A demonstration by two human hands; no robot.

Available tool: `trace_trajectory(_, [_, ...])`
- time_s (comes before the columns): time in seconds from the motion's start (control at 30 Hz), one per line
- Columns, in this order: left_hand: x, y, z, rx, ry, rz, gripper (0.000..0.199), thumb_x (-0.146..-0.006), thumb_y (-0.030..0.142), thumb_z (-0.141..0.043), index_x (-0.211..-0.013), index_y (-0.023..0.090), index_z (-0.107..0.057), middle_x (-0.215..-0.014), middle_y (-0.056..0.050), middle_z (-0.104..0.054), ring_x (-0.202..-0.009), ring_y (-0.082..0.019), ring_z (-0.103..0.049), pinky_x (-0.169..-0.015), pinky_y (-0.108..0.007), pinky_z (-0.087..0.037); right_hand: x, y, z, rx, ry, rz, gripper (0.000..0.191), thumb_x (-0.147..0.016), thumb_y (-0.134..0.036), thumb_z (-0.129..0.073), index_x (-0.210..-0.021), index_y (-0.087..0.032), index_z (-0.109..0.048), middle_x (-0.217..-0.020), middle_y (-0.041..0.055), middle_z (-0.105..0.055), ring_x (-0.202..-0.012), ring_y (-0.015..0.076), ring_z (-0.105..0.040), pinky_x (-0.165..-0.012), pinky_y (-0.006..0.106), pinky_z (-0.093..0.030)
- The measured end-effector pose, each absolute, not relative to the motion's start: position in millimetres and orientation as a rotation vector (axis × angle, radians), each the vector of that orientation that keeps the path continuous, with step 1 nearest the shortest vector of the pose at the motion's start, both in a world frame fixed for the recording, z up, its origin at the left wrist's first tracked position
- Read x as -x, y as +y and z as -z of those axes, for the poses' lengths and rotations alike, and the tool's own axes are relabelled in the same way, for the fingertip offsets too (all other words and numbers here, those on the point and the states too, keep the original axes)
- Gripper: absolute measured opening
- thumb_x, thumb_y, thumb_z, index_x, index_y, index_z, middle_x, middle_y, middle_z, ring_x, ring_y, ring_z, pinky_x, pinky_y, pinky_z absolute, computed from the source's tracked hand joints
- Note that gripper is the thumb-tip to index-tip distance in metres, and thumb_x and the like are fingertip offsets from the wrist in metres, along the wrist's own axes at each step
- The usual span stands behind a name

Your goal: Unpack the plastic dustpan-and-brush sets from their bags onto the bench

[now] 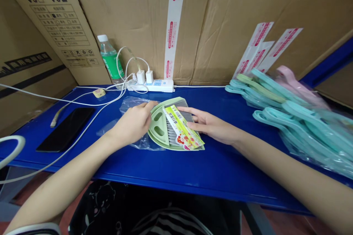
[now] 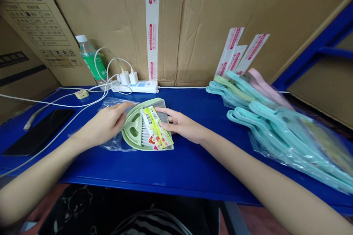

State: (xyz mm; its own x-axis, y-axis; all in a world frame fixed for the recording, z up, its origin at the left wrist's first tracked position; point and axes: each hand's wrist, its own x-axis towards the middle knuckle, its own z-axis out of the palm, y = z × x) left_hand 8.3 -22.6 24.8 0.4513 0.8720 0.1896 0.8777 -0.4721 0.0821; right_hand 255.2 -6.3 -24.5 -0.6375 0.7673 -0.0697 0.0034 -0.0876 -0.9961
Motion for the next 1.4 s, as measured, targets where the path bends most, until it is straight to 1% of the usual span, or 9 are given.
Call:
trace_trajectory(0.17, [-6.8, -22.1, -20.9, 2.829, -1.383, 0.684, 0.038, -0.092, 0.013, -0.034, -0.126, 0.013, -0.05, -0.095, -0.008, -0.068, -0.075, -0.015, -0.066, -0.073, -0.031, -0.054, -251.5, -8.7, 27.7, 0.842, -1.646, -1.728, 0.071, -0.085, -0.034, -0.067, -0.147, -0.021, -0.034, -0.119, 0.0097, -0.066, -0.105, 0.0201, -0.064, -0.089, 0.035, -0.054])
trace_trajectory(0.33, [-9.6, -24.1, -20.3, 2.853, -1.307, 0.81, 0.035, -0.095, 0.016, -0.033, -0.126, 0.013, -0.05, -0.089, -0.005, -0.066, -0.077, -0.015, -0.065, -0.072, -0.029, -0.054, -247.0, -13.7, 27.0, 0.822, -1.668, -1.725, 0.068, -0.086, -0.033, -0.066, -0.145, -0.02, -0.035, -0.12, 0.0098, -0.066, -0.107, 0.0208, -0.064, -0.091, 0.037, -0.054])
trace_trajectory(0.47, [-11.0, -25.0, -17.9, 2.88, -1.259, 0.636, 0.035, -0.094, 0.017, -0.037, -0.128, 0.014, -0.048, -0.091, -0.005, -0.066, -0.07, -0.014, -0.065, -0.066, -0.027, -0.053, -245.4, -15.1, 27.2, 0.827, -1.634, -1.741, 0.067, -0.086, -0.033, -0.065, -0.145, -0.022, -0.035, -0.12, 0.0093, -0.066, -0.106, 0.0206, -0.064, -0.09, 0.037, -0.054])
trace_trajectory(0.63, [-10.2, -23.3, -20.6, 2.601, -1.356, 0.317, 0.036, -0.094, 0.022, -0.038, -0.128, 0.016, -0.049, -0.111, -0.01, -0.067, -0.072, -0.019, -0.068, -0.061, -0.032, -0.053, -247.6, -12.0, 29.8, 0.888, -1.578, -1.733, 0.066, -0.087, -0.032, -0.066, -0.145, -0.023, -0.037, -0.113, 0.008, -0.068, -0.1, 0.0194, -0.066, -0.086, 0.035, -0.056])
trace_trajectory(0.73, [-11.0, -23.0, -25.9, 2.415, -1.489, 0.14, 0.035, -0.095, 0.023, -0.036, -0.125, 0.017, -0.053, -0.11, -0.01, -0.068, -0.078, -0.023, -0.07, -0.06, -0.032, -0.052, -248.1, -11.0, 30.3, 0.896, -1.544, -1.727, 0.062, -0.087, -0.032, -0.065, -0.144, -0.025, -0.039, -0.111, 0.0066, -0.069, -0.097, 0.0188, -0.066, -0.082, 0.034, -0.057])
trace_trajectory(0.87, [-12.7, -23.3, -30.7, 2.239, -1.648, -0.076, 0.036, -0.093, 0.016, -0.035, -0.122, 0.016, -0.055, -0.11, -0.012, -0.069, -0.083, -0.028, -0.071, -0.058, -0.034, -0.05, -246.5, -11.5, 28.8, 0.918, -1.504, -1.726, 0.061, -0.087, -0.03, -0.066, -0.142, -0.027, -0.041, -0.11, 0.0056, -0.069, -0.097, 0.0184, -0.066, -0.081, 0.033, -0.057])
trace_trajectory(0.97, [-13.6, -23.1, -31.6, 2.223, -1.701, -0.193, 0.037, -0.091, 0.012, -0.034, -0.12, 0.015, -0.057, -0.102, -0.013, -0.071, -0.084, -0.029, -0.071, -0.06, -0.033, -0.05, -245.8, -12.0, 27.8, 0.91, -1.49, -1.73, 0.061, -0.087, -0.03, -0.066, -0.142, -0.027, -0.041, -0.111, 0.0057, -0.069, -0.097, 0.0187, -0.066, -0.082, 0.034, -0.057])
trace_trajectory(1.2, [-17.5, -24.7, -27.8, 2.331, -1.662, -0.25, 0.034, -0.095, 0.019, -0.034, -0.121, 0.014, -0.056, -0.089, -0.012, -0.073, -0.08, -0.03, -0.072, -0.062, -0.036, -0.051, -245.6, -12.0, 26.8, 0.956, -1.512, -1.739, 0.066, -0.086, -0.03, -0.067, -0.145, -0.025, -0.037, -0.11, 0.0065, -0.068, -0.097, 0.019, -0.066, -0.084, 0.034, -0.056])
trace_trajectory(1.4, [-17.7, -25.3, -25.3, 2.448, -1.572, -0.199, 0.032, -0.095, 0.023, -0.039, -0.123, 0.017, -0.053, -0.108, -0.009, -0.071, -0.082, -0.026, -0.071, -0.063, -0.034, -0.052, -245.7, -12.2, 27.8, 0.915, -1.566, -1.739, 0.067, -0.086, -0.031, -0.066, -0.145, -0.024, -0.036, -0.112, 0.0074, -0.068, -0.103, 0.0205, -0.065, -0.091, 0.038, -0.054])
